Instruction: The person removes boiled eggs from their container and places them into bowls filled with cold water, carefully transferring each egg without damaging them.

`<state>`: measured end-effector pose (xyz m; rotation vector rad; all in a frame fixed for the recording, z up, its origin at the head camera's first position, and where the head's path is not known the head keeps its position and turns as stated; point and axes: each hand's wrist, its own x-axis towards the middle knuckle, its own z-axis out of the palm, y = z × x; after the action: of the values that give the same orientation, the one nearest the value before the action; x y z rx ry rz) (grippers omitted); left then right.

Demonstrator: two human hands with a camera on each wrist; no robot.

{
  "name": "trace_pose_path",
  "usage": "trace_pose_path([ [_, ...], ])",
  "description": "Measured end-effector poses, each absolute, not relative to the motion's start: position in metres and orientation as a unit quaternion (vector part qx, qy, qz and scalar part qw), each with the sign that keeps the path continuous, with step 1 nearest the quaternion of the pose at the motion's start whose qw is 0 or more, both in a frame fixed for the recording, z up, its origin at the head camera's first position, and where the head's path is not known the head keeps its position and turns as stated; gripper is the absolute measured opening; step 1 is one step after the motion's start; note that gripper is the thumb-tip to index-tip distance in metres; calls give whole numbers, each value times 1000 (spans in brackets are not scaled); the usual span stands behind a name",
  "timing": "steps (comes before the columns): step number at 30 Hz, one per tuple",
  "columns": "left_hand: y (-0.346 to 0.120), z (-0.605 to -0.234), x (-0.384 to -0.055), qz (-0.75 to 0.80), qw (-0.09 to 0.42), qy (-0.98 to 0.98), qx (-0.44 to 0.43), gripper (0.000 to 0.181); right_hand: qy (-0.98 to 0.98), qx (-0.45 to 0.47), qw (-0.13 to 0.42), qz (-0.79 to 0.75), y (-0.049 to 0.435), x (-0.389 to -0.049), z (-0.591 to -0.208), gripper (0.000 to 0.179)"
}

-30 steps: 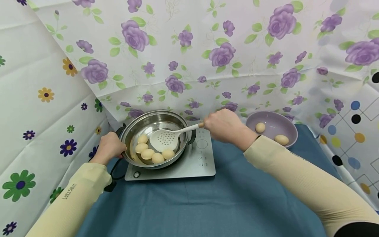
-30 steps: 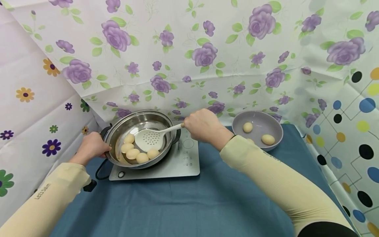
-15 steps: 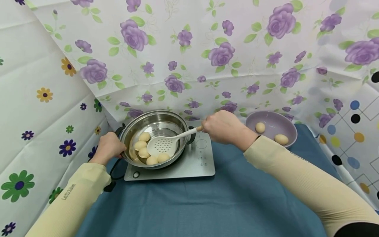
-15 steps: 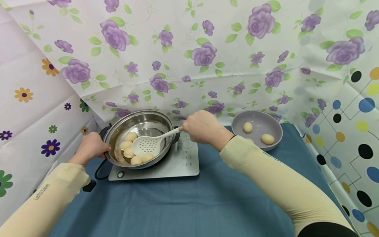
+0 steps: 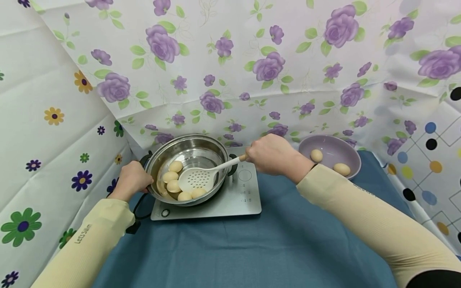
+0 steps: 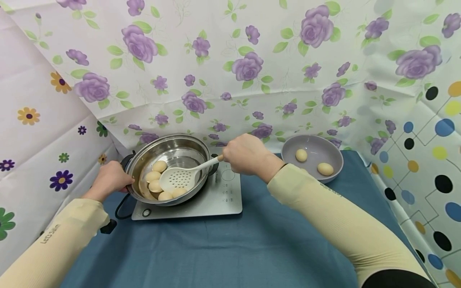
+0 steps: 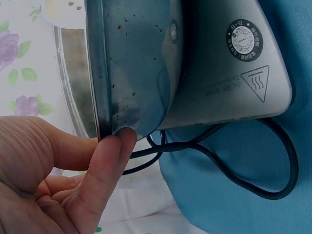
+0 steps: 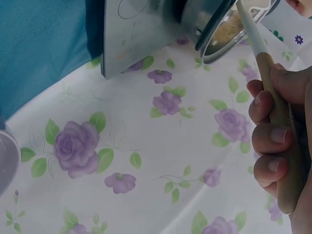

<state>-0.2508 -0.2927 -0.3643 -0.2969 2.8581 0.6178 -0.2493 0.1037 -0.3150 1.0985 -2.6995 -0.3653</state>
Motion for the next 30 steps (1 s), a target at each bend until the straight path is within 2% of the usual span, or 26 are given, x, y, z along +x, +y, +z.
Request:
trace_pose_path([
  [30,-289,-362,-249,204,103,968,-108,18,-960,274,-50,-17,115,-256,-310,18],
])
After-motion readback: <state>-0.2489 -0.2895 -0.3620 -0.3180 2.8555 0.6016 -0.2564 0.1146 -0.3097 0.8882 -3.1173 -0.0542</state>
